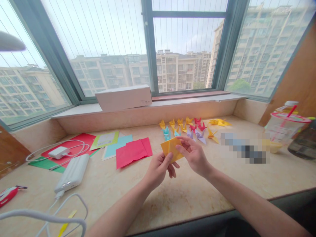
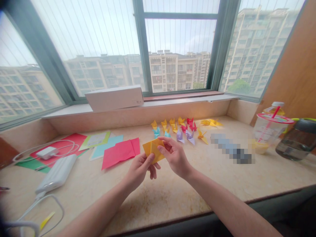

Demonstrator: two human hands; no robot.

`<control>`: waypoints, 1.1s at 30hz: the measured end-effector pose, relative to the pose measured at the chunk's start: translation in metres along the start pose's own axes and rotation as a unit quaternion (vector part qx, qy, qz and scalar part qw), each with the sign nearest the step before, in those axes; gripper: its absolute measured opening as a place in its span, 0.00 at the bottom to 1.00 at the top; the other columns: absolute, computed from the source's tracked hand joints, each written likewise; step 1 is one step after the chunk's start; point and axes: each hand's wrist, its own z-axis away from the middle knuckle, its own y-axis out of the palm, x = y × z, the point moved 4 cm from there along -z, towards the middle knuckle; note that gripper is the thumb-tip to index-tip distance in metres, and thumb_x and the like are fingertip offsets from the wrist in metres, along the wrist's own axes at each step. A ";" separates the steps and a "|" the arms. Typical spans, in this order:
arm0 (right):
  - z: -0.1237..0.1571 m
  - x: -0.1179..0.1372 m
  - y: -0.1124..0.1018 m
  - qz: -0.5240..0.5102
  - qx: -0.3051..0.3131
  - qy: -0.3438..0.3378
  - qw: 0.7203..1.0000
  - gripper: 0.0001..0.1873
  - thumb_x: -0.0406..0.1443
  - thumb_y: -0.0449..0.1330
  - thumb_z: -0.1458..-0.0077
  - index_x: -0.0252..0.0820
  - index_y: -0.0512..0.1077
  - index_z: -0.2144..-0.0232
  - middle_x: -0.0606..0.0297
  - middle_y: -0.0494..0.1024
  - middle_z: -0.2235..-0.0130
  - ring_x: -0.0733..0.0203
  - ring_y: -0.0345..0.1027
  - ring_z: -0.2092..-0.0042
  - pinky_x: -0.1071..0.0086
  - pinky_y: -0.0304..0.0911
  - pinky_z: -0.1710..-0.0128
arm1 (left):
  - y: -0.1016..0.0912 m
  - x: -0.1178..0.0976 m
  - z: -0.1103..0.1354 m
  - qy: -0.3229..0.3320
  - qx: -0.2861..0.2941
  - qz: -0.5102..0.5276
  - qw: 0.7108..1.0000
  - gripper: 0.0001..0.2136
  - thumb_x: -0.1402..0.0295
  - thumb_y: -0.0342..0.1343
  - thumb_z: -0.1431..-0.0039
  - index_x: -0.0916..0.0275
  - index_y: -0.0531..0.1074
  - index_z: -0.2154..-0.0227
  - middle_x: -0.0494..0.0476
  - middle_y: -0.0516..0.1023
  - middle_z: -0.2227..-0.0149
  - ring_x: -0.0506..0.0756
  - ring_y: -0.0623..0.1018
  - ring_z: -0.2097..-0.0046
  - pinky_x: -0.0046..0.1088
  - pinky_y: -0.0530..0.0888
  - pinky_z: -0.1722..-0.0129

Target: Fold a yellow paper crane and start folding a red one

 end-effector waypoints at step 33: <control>0.000 -0.014 0.004 0.033 0.011 0.041 0.999 0.15 0.41 0.66 0.47 0.45 0.71 0.58 0.63 0.80 0.60 0.59 0.75 0.60 0.64 0.70 0.58 | -0.012 0.002 0.002 0.058 -0.160 -0.209 0.963 0.17 0.52 0.47 0.36 0.61 0.65 0.72 0.41 0.59 0.88 0.47 0.63 0.87 0.19 0.57 0.86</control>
